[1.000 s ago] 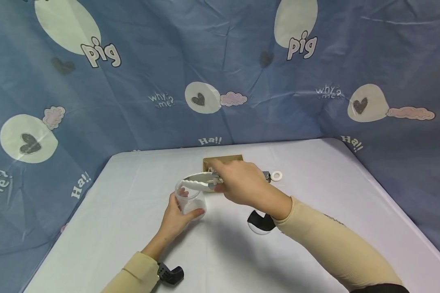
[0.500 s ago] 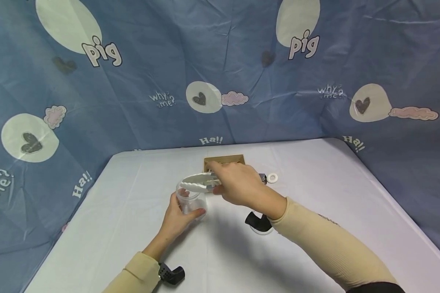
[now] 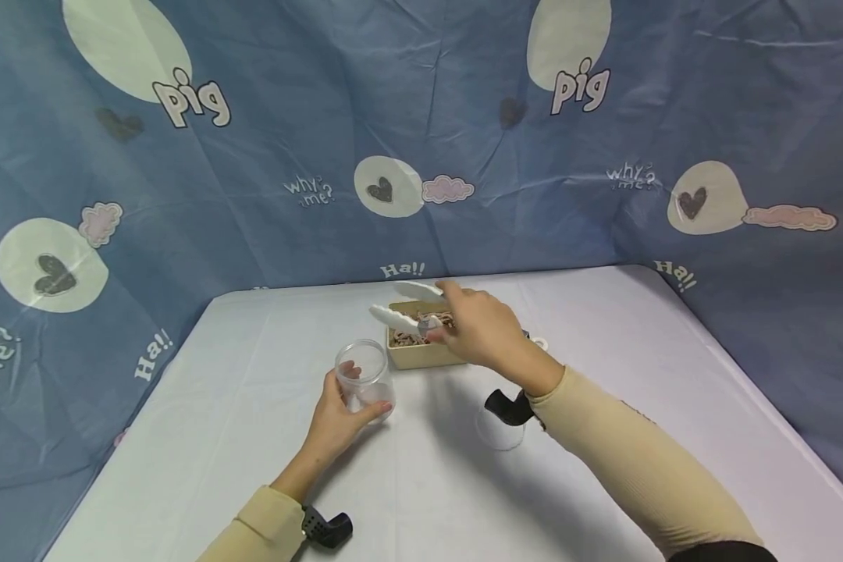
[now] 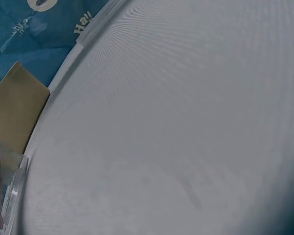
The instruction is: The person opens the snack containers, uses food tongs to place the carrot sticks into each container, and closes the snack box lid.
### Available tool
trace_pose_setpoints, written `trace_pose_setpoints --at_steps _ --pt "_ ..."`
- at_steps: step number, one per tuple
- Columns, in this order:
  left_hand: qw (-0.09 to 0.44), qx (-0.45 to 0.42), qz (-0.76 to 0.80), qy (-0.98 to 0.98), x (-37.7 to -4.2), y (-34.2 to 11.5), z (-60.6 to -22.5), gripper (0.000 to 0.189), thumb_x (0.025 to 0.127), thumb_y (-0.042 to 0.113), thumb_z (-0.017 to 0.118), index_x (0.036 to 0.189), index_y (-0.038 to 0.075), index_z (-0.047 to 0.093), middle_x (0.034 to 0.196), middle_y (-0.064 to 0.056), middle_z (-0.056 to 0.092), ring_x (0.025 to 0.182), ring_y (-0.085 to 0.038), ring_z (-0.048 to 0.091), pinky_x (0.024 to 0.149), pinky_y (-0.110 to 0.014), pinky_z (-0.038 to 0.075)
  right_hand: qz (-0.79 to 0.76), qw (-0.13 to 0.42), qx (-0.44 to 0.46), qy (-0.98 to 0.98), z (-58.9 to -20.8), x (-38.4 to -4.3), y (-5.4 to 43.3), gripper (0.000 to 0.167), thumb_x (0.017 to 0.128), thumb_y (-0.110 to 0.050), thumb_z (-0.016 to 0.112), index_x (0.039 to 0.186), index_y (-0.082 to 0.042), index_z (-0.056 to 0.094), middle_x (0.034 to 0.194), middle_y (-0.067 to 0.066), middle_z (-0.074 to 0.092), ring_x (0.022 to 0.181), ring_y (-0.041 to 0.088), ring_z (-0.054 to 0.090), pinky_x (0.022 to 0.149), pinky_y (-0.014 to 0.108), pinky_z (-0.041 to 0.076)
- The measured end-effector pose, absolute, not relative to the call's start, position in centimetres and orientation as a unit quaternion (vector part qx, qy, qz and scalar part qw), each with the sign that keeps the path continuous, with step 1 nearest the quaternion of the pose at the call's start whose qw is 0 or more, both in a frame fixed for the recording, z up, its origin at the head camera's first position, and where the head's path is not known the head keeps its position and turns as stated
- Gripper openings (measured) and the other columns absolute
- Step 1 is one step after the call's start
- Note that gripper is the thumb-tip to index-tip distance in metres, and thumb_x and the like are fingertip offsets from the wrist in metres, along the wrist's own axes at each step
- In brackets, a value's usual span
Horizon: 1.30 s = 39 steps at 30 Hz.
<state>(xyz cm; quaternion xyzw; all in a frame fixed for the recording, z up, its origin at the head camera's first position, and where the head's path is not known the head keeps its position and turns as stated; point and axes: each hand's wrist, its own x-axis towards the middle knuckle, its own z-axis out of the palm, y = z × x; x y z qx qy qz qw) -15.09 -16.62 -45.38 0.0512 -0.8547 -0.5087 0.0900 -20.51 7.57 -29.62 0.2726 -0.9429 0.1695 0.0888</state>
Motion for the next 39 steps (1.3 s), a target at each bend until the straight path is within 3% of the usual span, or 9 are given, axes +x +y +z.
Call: trace_pose_setpoints --at_steps 7,13,23,25,28,31,39 --pt "0.090 0.053 -0.511 -0.853 -15.1 -16.8 -45.7 0.094 0.072 0.039 0.087 0.143 0.007 0.035 0.145 -0.016 0.050 0.137 -0.038 0.045 0.114 -0.056 0.035 0.143 0.009 0.208 -0.968 -31.0 -24.2 9.2 0.075 0.086 -0.039 0.075 0.142 -0.003 0.041 0.111 0.024 0.069 0.098 0.041 0.067 0.076 0.054 0.053" --pt "0.097 0.045 -0.508 -0.855 -15.2 -16.8 -45.9 0.093 0.071 0.040 0.088 0.142 0.009 0.036 0.145 -0.014 0.050 0.137 -0.037 0.045 0.114 -0.055 0.035 0.127 -0.058 0.213 -0.967 -31.4 -26.0 9.1 0.084 0.085 -0.040 0.075 0.148 -0.001 0.036 0.128 0.027 0.062 0.116 0.044 0.061 0.092 0.056 0.050" --pt "0.100 0.043 -0.503 -0.857 -15.3 -16.8 -45.8 0.093 0.072 0.041 0.087 0.142 0.009 0.035 0.145 -0.014 0.050 0.138 -0.036 0.045 0.114 -0.055 0.035 0.083 -0.105 0.225 -0.965 -30.8 -28.2 7.8 0.094 0.081 -0.042 0.079 0.152 -0.005 0.031 0.135 0.022 0.059 0.126 0.042 0.055 0.099 0.057 0.048" --pt "0.099 0.043 -0.501 -0.858 -15.3 -16.8 -45.7 0.093 0.072 0.041 0.087 0.142 0.009 0.035 0.145 -0.014 0.050 0.138 -0.036 0.045 0.114 -0.055 0.035 0.063 -0.098 0.213 -0.970 -30.8 -28.5 7.3 0.088 0.079 -0.045 0.080 0.146 -0.005 0.041 0.131 0.020 0.062 0.122 0.041 0.058 0.093 0.056 0.051" --pt "0.100 0.045 -0.498 -0.860 -15.3 -17.0 -45.6 0.093 0.072 0.041 0.087 0.142 0.008 0.035 0.145 -0.015 0.050 0.137 -0.037 0.046 0.113 -0.055 0.036 0.033 -0.087 0.197 -0.976 -31.0 -28.7 6.6 0.063 0.075 -0.047 0.083 0.118 -0.006 0.062 0.108 0.012 0.069 0.098 0.032 0.065 0.073 0.048 0.055" --pt "0.102 0.050 -0.497 -0.860 -15.4 -17.1 -45.6 0.093 0.072 0.041 0.087 0.142 0.008 0.035 0.145 -0.014 0.050 0.136 -0.037 0.046 0.113 -0.055 0.037 0.018 -0.086 0.219 -0.972 -31.1 -29.0 6.0 0.043 0.075 -0.043 0.084 0.090 -0.009 0.064 0.085 0.004 0.064 0.077 0.021 0.058 0.060 0.037 0.047" --pt "0.098 0.046 -0.493 -0.863 -15.2 -17.0 -45.7 0.094 0.072 0.041 0.087 0.143 0.008 0.035 0.145 -0.014 0.050 0.136 -0.036 0.047 0.112 -0.055 0.037 0.023 -0.089 0.268 -0.959 -31.7 -29.4 5.5 0.031 0.082 -0.038 0.079 0.086 -0.010 0.068 0.082 0.003 0.065 0.073 0.017 0.054 0.058 0.032 0.043"
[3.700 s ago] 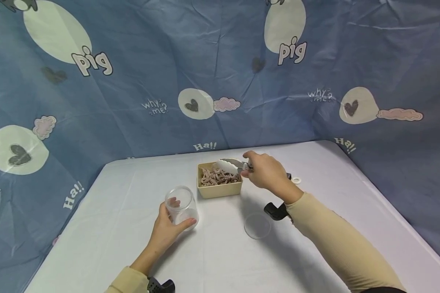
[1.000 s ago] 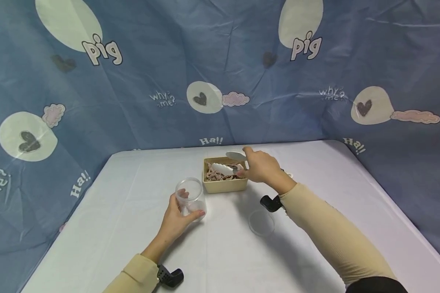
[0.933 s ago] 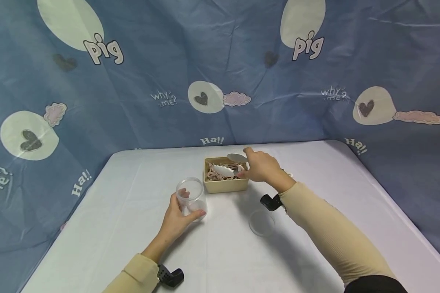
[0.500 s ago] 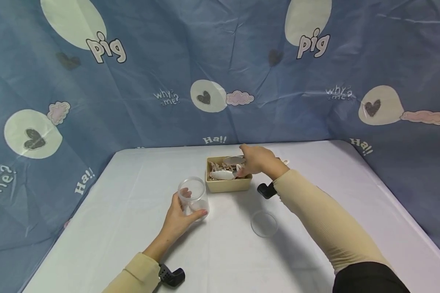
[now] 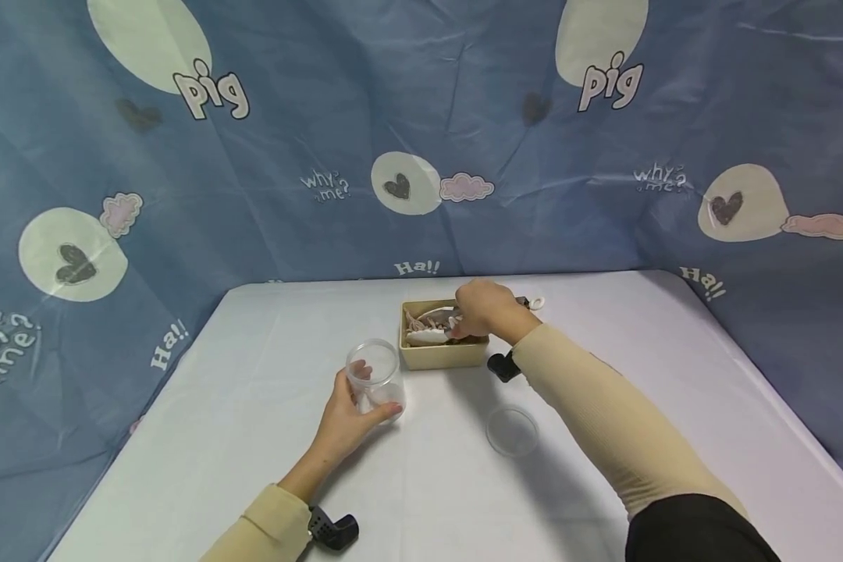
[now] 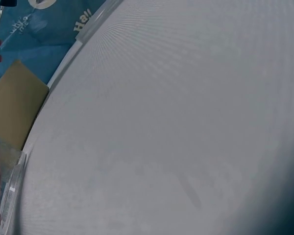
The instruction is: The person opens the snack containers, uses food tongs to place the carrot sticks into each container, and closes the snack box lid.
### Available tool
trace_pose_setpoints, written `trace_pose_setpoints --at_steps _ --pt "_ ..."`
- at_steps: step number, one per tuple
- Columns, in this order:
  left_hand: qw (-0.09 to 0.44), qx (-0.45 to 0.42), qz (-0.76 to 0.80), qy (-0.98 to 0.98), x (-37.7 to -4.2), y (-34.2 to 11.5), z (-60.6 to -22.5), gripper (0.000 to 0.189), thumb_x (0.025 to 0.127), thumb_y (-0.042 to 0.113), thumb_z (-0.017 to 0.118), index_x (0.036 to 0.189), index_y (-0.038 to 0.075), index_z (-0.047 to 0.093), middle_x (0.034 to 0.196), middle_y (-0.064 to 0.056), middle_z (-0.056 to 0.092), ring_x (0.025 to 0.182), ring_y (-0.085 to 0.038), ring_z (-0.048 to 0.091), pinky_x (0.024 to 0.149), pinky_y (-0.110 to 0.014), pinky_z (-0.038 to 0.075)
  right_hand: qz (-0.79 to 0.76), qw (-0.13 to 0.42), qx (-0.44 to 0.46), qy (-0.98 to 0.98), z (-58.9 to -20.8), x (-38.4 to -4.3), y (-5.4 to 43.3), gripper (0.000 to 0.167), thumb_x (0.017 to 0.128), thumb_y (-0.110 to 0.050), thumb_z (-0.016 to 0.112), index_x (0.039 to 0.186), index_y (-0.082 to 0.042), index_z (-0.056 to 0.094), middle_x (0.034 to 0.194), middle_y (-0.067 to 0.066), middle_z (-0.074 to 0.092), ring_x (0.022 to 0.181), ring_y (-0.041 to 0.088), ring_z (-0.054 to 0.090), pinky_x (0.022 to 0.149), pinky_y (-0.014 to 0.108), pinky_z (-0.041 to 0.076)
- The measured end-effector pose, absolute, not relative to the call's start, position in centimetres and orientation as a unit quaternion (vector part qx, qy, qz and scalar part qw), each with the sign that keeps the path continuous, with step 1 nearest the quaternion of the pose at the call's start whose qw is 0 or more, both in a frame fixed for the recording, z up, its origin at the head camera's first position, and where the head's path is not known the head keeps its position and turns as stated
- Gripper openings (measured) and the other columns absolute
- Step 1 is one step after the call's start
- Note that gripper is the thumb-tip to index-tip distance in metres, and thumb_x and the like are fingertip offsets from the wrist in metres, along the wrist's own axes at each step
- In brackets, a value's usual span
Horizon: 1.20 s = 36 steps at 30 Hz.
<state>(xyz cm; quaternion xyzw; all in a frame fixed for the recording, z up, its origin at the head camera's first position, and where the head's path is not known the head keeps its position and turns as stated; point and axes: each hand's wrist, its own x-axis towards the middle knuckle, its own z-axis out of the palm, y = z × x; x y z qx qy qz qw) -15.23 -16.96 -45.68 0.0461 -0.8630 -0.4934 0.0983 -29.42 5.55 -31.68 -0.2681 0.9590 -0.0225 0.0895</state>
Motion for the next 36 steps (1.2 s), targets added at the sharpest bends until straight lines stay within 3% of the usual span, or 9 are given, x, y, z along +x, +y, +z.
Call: trace_pose_setpoints --at_steps 6,11,21,30,36 --pt "0.100 0.043 -0.496 -0.862 -15.3 -16.7 -45.7 0.094 0.072 0.039 0.088 0.143 0.007 0.035 0.145 -0.015 0.050 0.137 -0.037 0.046 0.113 -0.055 0.036 -0.039 0.055 -0.247 0.967 -32.1 -28.7 6.2 0.025 0.084 -0.038 0.077 0.080 -0.016 0.066 0.080 0.000 0.066 0.072 0.017 0.056 0.055 0.033 0.043" --pt "0.095 0.040 -0.497 -0.862 -15.2 -16.7 -45.6 0.095 0.073 0.040 0.087 0.144 0.007 0.034 0.145 -0.015 0.050 0.137 -0.037 0.046 0.113 -0.055 0.036 -0.072 0.027 -0.232 0.970 -32.4 -27.9 7.3 0.025 0.085 -0.038 0.076 0.087 -0.015 0.067 0.080 0.002 0.067 0.069 0.017 0.056 0.054 0.032 0.043" --pt "0.095 0.046 -0.486 -0.867 -15.2 -16.8 -45.7 0.093 0.073 0.043 0.085 0.143 0.008 0.034 0.145 -0.018 0.049 0.136 -0.038 0.047 0.112 -0.056 0.038 -0.126 -0.026 -0.211 0.969 -32.6 -27.0 9.8 0.032 0.082 -0.042 0.078 0.084 -0.014 0.063 0.074 0.003 0.060 0.068 0.020 0.053 0.053 0.032 0.037" --pt "0.098 0.043 -0.492 -0.864 -15.2 -16.8 -45.6 0.093 0.073 0.041 0.086 0.143 0.008 0.034 0.145 -0.014 0.050 0.137 -0.037 0.046 0.113 -0.055 0.037 -0.198 -0.034 -0.193 0.960 -33.3 -26.1 11.3 0.034 0.086 -0.038 0.074 0.105 -0.010 0.069 0.087 0.006 0.070 0.076 0.022 0.060 0.058 0.033 0.041" --pt "0.094 0.046 -0.496 -0.862 -15.2 -16.7 -45.6 0.093 0.073 0.040 0.086 0.143 0.008 0.035 0.145 -0.014 0.050 0.138 -0.037 0.045 0.113 -0.055 0.037 -0.251 -0.057 -0.166 0.952 -34.9 -25.7 11.9 0.041 0.086 -0.036 0.075 0.116 -0.008 0.068 0.098 0.012 0.074 0.087 0.029 0.066 0.070 0.043 0.049"
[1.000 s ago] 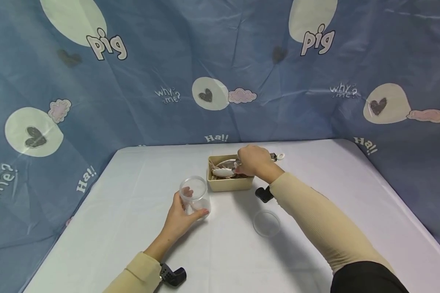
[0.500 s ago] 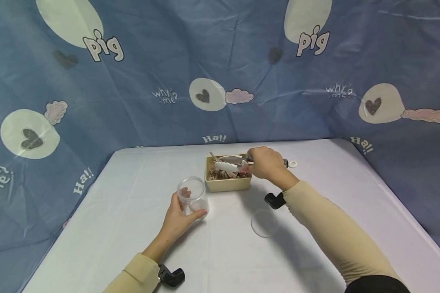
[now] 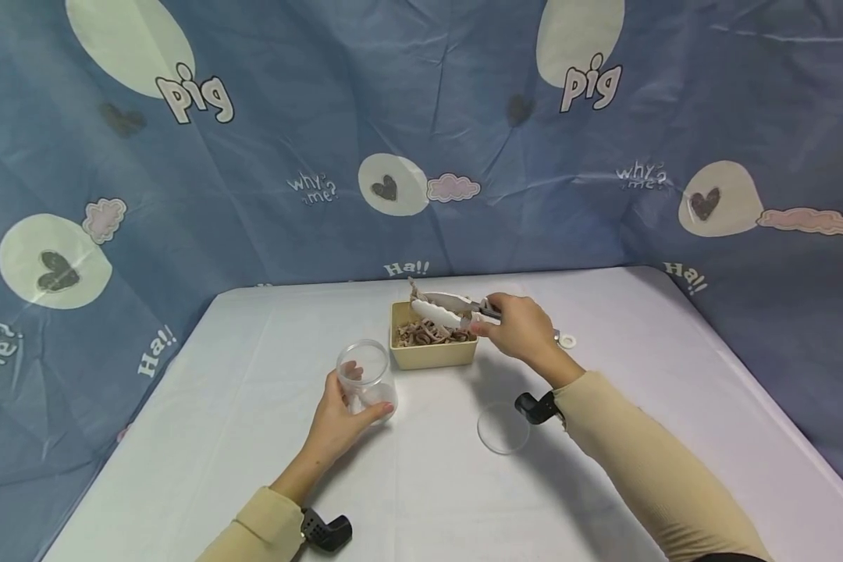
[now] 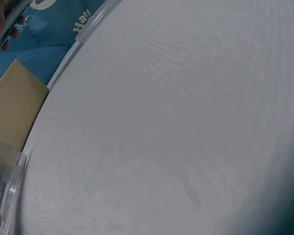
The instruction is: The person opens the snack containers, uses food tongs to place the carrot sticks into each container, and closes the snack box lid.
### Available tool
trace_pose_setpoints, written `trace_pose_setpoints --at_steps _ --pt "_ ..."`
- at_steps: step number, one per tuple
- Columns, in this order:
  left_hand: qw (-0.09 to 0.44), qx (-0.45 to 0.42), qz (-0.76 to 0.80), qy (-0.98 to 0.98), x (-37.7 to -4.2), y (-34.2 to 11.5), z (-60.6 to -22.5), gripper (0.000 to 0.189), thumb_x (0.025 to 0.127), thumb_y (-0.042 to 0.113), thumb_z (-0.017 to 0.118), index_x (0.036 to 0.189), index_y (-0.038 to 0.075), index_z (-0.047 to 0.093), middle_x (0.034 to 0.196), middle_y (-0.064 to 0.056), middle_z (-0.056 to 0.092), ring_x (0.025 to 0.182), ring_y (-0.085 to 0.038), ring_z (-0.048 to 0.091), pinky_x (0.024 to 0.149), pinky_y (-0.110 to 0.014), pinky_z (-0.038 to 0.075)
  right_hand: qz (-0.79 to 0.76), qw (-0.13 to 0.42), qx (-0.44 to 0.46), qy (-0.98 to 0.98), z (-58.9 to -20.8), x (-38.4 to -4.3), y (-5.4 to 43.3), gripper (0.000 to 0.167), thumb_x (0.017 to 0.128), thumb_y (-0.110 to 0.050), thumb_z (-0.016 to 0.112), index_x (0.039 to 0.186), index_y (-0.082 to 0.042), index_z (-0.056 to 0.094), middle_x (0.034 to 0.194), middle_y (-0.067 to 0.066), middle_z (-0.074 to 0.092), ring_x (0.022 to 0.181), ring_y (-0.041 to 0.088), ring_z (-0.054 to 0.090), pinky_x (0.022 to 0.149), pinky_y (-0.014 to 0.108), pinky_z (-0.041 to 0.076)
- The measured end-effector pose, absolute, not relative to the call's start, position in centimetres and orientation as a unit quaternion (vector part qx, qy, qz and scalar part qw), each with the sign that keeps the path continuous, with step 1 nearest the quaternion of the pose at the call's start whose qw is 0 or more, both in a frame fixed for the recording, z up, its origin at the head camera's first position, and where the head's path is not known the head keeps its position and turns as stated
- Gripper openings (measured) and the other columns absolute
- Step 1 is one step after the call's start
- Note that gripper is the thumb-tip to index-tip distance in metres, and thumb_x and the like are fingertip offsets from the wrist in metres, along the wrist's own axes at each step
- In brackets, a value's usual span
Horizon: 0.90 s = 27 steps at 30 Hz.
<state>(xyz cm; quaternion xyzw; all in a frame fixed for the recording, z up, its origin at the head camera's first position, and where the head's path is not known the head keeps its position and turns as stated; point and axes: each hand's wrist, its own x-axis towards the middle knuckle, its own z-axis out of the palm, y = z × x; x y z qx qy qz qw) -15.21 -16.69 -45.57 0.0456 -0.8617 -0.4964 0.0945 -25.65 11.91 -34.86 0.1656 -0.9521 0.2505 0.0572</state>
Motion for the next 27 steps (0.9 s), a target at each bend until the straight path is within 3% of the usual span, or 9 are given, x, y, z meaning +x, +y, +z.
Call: trace_pose_setpoints --at_steps 6,16,27 --pt "0.093 0.046 -0.500 -0.860 -15.1 -16.7 -45.7 0.093 0.073 0.040 0.086 0.143 0.008 0.034 0.145 -0.014 0.050 0.138 -0.037 0.045 0.114 -0.054 0.036 0.296 0.068 0.149 -0.941 -35.9 -25.4 12.2 0.042 0.085 -0.034 0.076 0.115 -0.006 0.068 0.105 0.014 0.073 0.094 0.031 0.066 0.081 0.046 0.049" --pt "0.095 0.046 -0.500 -0.860 -15.2 -16.7 -45.6 0.091 0.074 0.038 0.086 0.143 0.009 0.035 0.145 -0.014 0.050 0.138 -0.036 0.045 0.114 -0.054 0.036 0.370 0.052 0.121 -0.920 -36.6 -25.1 12.7 0.037 0.087 -0.032 0.075 0.114 -0.006 0.069 0.100 0.013 0.073 0.084 0.023 0.062 0.071 0.030 0.047" --pt "0.096 0.046 -0.503 -0.858 -15.2 -16.7 -45.5 0.092 0.073 0.039 0.087 0.143 0.009 0.035 0.145 -0.013 0.050 0.137 -0.035 0.046 0.113 -0.054 0.036 0.427 0.043 0.128 -0.894 -35.1 -23.4 11.5 0.038 0.089 -0.029 0.074 0.118 -0.006 0.067 0.107 0.014 0.073 0.085 0.016 0.062 0.070 0.025 0.050"
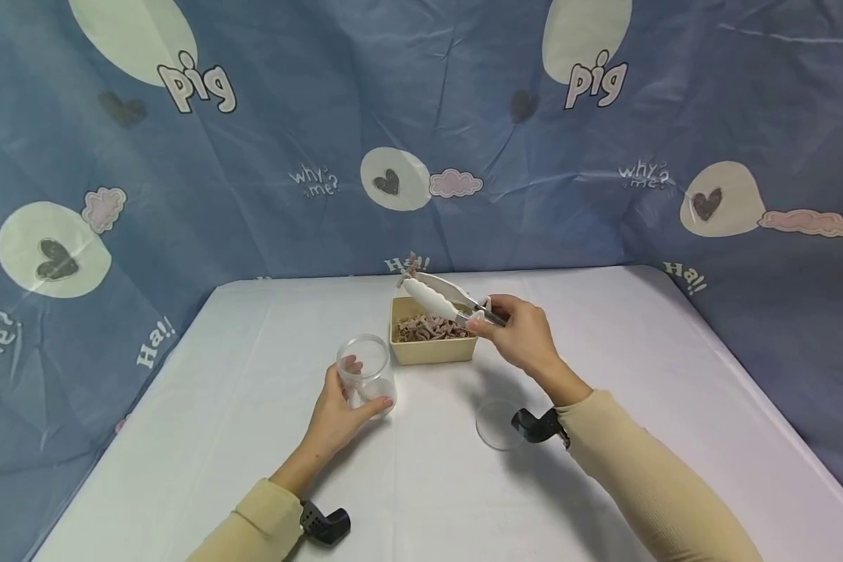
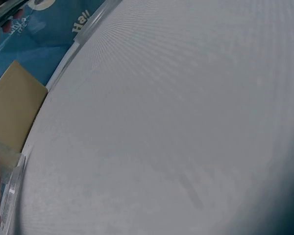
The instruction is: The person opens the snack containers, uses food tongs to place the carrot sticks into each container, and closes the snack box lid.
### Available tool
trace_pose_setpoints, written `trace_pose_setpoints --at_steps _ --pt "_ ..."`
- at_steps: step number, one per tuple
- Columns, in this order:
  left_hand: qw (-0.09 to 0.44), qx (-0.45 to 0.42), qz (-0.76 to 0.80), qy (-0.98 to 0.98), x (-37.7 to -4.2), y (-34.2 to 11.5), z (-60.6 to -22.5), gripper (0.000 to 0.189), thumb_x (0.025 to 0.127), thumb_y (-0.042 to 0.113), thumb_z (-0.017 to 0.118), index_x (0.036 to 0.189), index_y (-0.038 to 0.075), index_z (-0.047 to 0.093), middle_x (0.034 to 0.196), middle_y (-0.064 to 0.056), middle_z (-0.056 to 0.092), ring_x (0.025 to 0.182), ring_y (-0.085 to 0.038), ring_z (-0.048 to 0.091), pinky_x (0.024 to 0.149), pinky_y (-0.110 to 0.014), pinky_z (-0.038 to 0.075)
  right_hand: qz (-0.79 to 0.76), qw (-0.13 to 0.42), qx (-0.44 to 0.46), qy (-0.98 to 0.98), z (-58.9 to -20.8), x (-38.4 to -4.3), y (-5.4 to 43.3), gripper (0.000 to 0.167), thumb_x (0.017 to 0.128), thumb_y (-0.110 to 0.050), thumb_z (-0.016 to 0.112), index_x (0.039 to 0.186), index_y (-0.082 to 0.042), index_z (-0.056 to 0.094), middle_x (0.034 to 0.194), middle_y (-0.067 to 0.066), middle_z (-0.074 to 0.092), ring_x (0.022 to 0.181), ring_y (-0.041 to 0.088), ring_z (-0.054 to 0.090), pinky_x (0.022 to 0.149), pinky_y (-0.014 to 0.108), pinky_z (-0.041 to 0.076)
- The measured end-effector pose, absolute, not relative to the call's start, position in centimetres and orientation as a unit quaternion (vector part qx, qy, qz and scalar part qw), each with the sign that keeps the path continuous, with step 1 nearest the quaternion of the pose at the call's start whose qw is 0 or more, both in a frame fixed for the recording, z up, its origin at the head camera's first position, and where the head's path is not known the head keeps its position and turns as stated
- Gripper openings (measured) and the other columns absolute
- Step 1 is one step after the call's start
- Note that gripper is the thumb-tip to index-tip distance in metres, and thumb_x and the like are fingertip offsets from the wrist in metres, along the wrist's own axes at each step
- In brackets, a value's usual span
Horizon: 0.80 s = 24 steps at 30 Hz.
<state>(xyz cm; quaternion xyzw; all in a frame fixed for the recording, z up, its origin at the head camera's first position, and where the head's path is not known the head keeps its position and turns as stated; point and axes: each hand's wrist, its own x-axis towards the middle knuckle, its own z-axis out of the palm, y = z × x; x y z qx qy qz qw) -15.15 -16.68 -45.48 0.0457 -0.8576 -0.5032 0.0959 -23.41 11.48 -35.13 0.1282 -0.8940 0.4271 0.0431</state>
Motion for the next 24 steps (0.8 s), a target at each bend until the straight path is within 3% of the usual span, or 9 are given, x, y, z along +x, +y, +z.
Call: trace_pose_setpoints --at_steps 8,16,24 --pt "0.099 0.044 -0.500 -0.859 -15.2 -16.9 -45.7 0.093 0.073 0.040 0.087 0.143 0.008 0.035 0.145 -0.015 0.050 0.137 -0.036 0.046 0.113 -0.054 0.037 0.470 0.023 0.147 -0.870 -34.2 -21.7 9.8 0.039 0.089 -0.026 0.075 0.122 -0.008 0.066 0.115 0.010 0.072 0.096 0.015 0.065 0.076 0.020 0.052" --pt "0.106 0.034 -0.500 -0.859 -15.4 -16.9 -45.5 0.094 0.072 0.039 0.087 0.143 0.006 0.034 0.146 -0.019 0.048 0.139 -0.036 0.044 0.115 -0.053 0.035 0.494 0.024 0.165 -0.853 -33.8 -20.0 7.7 0.034 0.086 -0.021 0.078 0.117 -0.010 0.069 0.107 0.008 0.073 0.088 0.011 0.062 0.069 0.020 0.050" --pt "0.103 0.039 -0.495 -0.862 -15.3 -17.0 -45.6 0.096 0.073 0.041 0.086 0.145 0.006 0.032 0.145 -0.019 0.048 0.137 -0.037 0.046 0.112 -0.054 0.037 0.494 0.026 0.181 -0.850 -34.7 -19.1 6.2 0.037 0.083 -0.019 0.080 0.117 -0.010 0.069 0.105 0.008 0.074 0.089 0.012 0.064 0.073 0.019 0.052"
